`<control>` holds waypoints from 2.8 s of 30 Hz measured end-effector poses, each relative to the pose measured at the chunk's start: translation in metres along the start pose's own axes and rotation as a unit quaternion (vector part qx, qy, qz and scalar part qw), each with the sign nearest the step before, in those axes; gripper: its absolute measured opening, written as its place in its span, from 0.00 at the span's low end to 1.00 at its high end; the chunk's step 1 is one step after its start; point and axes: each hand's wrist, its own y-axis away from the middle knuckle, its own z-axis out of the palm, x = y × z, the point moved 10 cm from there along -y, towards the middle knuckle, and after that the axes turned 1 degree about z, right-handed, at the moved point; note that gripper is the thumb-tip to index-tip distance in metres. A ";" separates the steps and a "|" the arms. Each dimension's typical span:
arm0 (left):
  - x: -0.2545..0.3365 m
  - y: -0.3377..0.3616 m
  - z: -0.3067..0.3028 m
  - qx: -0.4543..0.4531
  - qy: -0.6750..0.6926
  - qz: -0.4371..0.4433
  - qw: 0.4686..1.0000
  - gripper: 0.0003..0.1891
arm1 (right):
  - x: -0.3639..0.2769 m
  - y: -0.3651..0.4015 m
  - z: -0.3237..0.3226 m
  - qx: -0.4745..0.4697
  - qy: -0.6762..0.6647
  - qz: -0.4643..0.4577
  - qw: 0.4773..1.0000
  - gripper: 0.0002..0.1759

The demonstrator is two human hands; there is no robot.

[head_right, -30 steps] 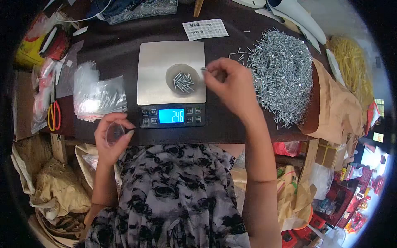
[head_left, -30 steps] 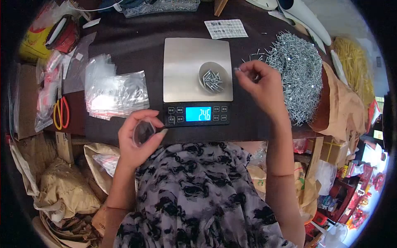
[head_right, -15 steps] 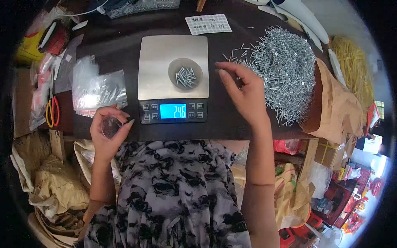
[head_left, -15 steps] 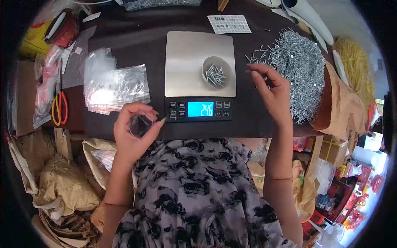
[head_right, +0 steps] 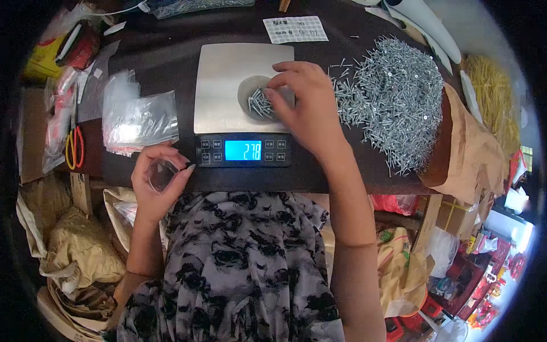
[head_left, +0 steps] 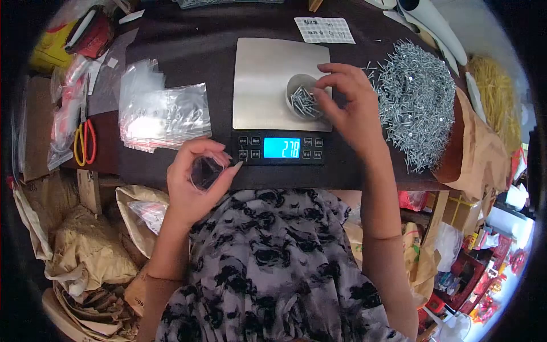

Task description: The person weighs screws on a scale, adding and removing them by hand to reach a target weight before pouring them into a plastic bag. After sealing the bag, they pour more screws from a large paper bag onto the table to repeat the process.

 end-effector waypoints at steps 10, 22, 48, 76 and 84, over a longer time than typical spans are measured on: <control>-0.002 0.000 0.010 -0.016 -0.037 0.012 0.999 0.18 | 0.000 0.000 0.008 -0.021 0.069 -0.037 0.997 0.07; -0.012 -0.006 -0.017 0.026 0.003 -0.035 0.999 0.19 | 0.067 0.030 -0.098 0.111 0.149 0.155 0.970 0.17; 0.007 -0.033 0.062 -0.048 0.036 -0.042 0.997 0.24 | -0.102 0.003 0.019 -0.221 -0.206 -0.086 0.949 0.30; 0.023 0.010 0.063 -0.165 0.020 -0.061 0.984 0.09 | -0.063 0.059 -0.009 -0.045 -0.255 0.039 0.965 0.10; 0.018 0.014 0.064 -0.156 0.123 -0.077 0.977 0.04 | -0.071 0.081 -0.004 -0.114 -0.186 -0.013 0.976 0.07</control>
